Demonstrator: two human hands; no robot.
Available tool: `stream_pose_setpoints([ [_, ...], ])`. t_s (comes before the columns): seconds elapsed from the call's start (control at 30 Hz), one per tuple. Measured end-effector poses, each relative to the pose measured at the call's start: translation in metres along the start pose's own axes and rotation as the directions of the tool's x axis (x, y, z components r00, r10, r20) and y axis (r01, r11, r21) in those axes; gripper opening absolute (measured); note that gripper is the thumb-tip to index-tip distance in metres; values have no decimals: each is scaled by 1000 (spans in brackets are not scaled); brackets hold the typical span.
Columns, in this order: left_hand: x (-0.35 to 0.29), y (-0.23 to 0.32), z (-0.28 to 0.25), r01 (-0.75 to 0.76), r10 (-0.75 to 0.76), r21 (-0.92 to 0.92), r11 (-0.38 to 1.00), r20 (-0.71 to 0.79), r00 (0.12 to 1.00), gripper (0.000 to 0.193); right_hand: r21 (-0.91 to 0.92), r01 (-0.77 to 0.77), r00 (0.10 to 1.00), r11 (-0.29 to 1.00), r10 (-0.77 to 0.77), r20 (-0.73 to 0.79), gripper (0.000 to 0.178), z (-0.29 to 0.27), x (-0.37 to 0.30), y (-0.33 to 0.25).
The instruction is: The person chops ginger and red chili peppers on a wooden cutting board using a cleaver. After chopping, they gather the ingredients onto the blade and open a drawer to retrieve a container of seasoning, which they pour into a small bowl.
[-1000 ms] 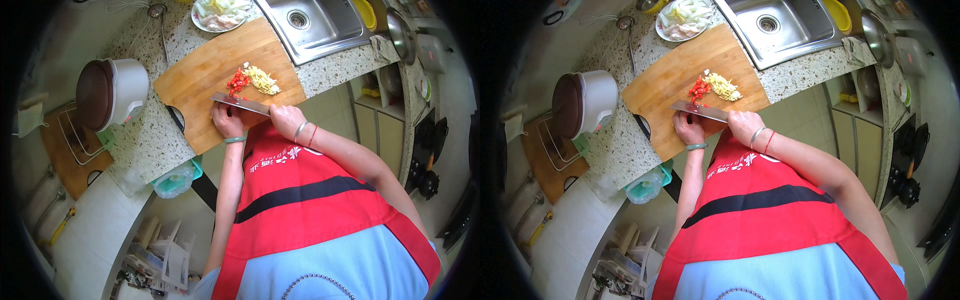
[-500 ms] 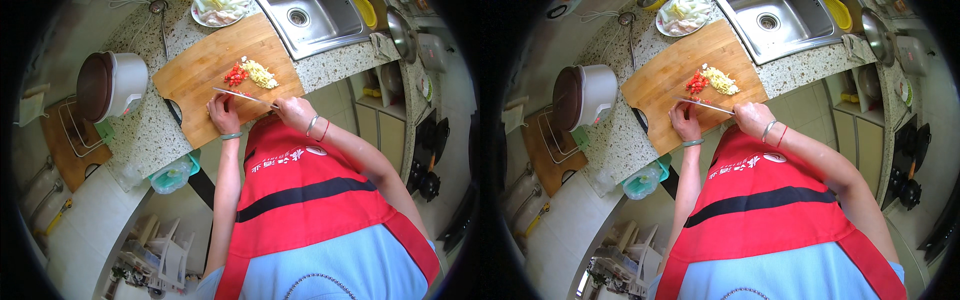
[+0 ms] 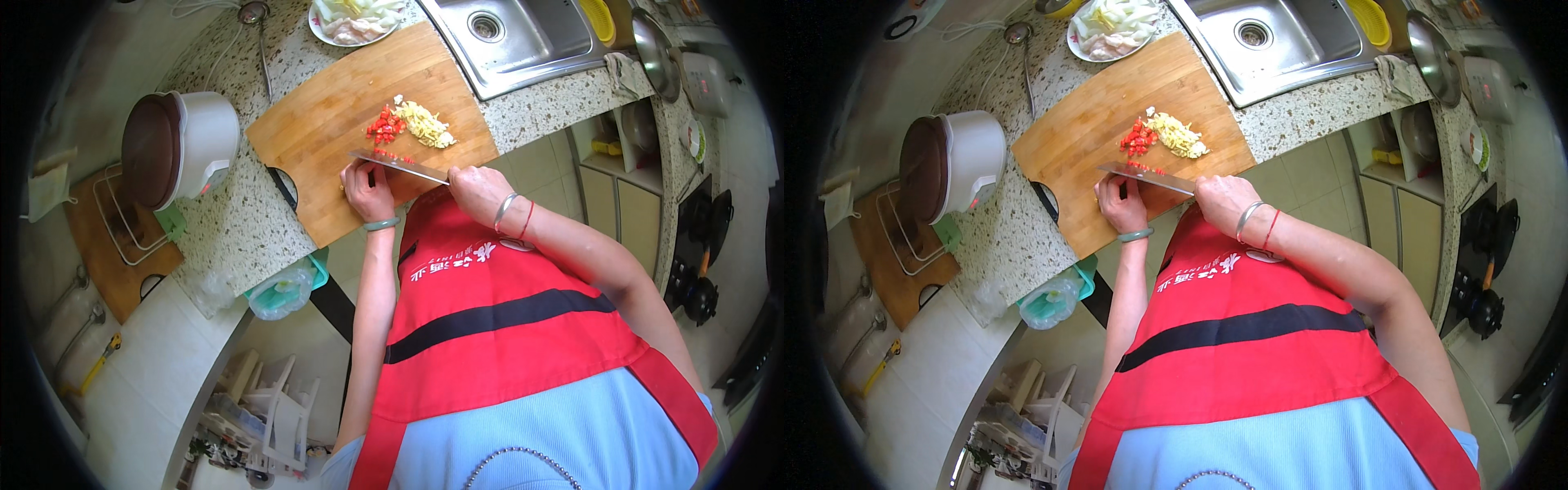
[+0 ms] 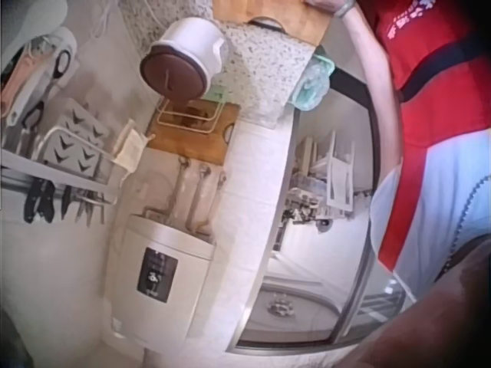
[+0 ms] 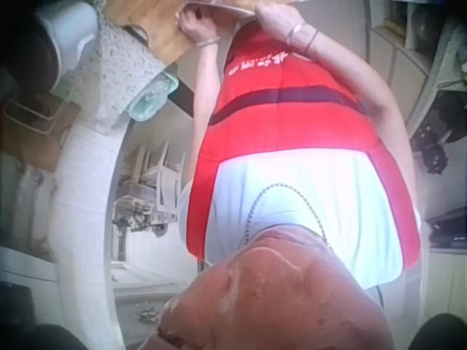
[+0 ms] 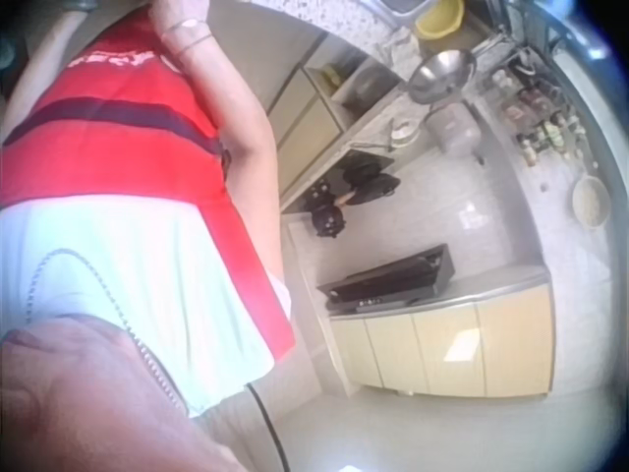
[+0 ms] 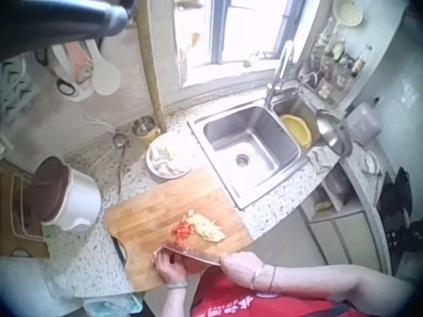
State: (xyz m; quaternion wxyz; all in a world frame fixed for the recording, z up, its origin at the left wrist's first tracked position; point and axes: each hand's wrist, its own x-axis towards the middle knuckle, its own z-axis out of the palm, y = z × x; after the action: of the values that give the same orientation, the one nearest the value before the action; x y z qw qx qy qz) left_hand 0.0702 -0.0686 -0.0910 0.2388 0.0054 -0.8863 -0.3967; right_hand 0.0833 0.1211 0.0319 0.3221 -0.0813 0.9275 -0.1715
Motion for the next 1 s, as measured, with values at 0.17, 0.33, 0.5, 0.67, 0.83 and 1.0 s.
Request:
stream_pose_setpoints([
  [0.17, -1, -1, -1, 31, -31, 1, 1000, 28, 999, 15, 15, -29, 999, 999, 29, 17, 15, 2, 7, -7],
  [0.33, -3, -3, 1, 18, -19, 26, 999, 20, 1000, 14, 14, -34, 999, 999, 35, -19, 15, 13, 15, -7],
  [0.5, -2, -1, 1, 40, -40, 33, 999, 14, 999, 13, 22, -19, 998, 1000, 21, -67, 15, 22, 20, -2],
  [0.67, 6, 4, -3, -27, 21, 105, 994, 62, 998, 12, 21, 52, 988, 998, -49, -144, 16, 8, 28, 17],
  [0.83, 3, -2, 2, 83, -84, 26, 996, 43, 996, 16, 15, 54, 971, 998, -49, -235, 17, 9, 17, 15],
  [1.0, 5, 10, -2, 225, -225, -132, 965, 16, 974, 14, 109, 77, 964, 991, -46, -263, 19, 24, 4, 19],
])
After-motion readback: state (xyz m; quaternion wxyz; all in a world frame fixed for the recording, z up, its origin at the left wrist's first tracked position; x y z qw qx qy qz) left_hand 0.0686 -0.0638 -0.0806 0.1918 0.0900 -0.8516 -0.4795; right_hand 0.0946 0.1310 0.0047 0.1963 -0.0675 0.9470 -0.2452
